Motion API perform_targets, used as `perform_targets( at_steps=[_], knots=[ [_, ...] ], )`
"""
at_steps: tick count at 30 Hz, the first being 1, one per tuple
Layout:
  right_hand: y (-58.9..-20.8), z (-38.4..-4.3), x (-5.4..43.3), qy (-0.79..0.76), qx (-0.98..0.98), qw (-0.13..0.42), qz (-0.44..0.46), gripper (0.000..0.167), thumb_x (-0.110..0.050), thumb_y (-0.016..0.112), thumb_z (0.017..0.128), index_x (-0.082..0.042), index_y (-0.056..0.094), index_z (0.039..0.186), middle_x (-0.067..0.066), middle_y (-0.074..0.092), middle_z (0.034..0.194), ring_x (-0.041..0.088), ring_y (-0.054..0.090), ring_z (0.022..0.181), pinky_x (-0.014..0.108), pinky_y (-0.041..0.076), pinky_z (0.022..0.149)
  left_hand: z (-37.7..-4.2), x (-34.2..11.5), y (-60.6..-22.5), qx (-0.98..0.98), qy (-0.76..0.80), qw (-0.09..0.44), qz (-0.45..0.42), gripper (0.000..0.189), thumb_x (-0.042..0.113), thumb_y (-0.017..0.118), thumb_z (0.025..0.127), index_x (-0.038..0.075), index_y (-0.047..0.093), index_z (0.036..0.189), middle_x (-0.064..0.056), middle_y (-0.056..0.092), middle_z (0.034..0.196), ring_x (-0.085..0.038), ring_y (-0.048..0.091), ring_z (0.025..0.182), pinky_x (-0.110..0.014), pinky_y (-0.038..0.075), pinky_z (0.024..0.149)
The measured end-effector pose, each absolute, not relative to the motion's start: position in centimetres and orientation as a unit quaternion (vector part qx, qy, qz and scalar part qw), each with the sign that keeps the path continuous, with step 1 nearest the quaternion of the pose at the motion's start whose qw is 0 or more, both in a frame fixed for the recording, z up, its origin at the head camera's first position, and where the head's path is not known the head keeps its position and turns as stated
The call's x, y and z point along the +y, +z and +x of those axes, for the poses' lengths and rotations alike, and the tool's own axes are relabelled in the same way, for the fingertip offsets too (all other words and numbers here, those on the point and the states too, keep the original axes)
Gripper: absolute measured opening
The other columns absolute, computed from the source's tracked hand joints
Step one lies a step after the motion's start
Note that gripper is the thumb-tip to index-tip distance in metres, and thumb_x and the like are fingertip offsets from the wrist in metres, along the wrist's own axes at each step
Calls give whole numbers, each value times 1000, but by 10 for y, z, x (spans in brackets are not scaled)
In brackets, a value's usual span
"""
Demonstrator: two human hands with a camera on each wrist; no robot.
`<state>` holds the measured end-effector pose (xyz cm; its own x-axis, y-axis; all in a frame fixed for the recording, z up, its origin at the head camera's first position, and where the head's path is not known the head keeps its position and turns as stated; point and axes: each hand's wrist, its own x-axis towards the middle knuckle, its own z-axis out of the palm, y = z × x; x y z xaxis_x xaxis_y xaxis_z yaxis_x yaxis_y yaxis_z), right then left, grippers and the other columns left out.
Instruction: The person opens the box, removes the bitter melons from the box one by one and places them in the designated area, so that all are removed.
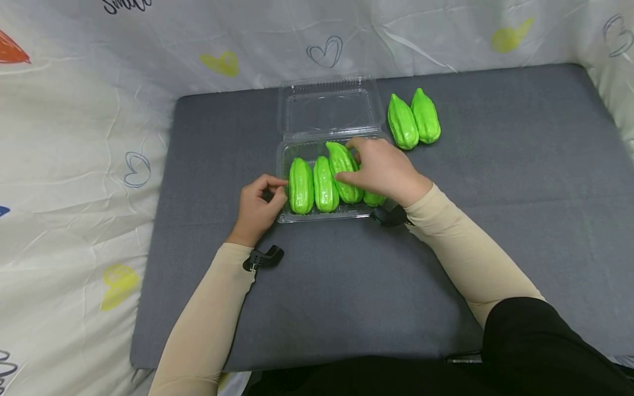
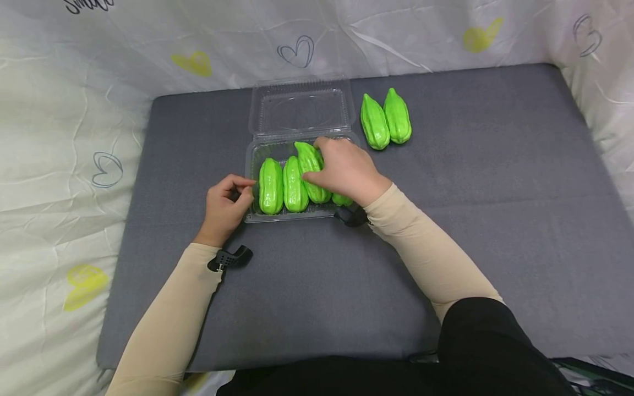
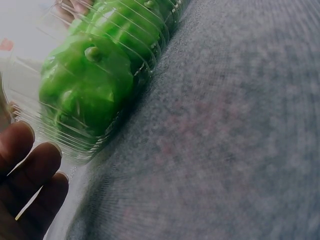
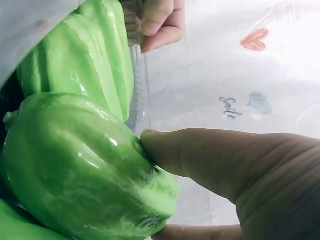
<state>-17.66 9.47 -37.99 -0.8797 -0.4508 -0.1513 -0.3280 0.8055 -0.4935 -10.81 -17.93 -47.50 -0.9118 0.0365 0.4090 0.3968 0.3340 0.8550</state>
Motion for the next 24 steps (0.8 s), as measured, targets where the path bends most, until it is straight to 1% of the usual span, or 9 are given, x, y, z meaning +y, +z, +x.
perform_targets(
  at_steps=[6,12,16,24],
  knots=[
    [-379,-176,94,-237,940,130,-209,72,-47,77,90,-7,58,146,8,72,108,25,68,95,46,54,78,-109,-181,-476,-803,-558,157,-140,19,-6,60,91,-4,76,102,-14,69,77,-9,55,63,-21,44,60],
    [-378,-176,95,-249,936,128,-215,72,-45,77,91,-6,56,148,11,73,112,27,69,99,47,55,85,-108,-181,-475,-805,-554,158,-140,19,-5,60,91,-4,76,102,-14,69,77,-9,53,61,-21,42,58],
    [-377,-175,95,-263,931,127,-221,72,-43,78,91,-4,56,147,12,73,111,27,69,98,46,55,87,-108,-181,-474,-806,-554,158,-138,20,-6,60,91,-3,76,102,-14,69,77,-10,53,61,-21,43,59],
    [-377,-175,95,-275,926,113,-232,68,-40,78,91,-2,58,143,12,72,108,27,68,95,46,54,87,-109,-181,-476,-807,-551,160,-140,20,-5,60,91,-3,76,102,-13,69,76,-10,53,61,-21,43,58]
  ],
)
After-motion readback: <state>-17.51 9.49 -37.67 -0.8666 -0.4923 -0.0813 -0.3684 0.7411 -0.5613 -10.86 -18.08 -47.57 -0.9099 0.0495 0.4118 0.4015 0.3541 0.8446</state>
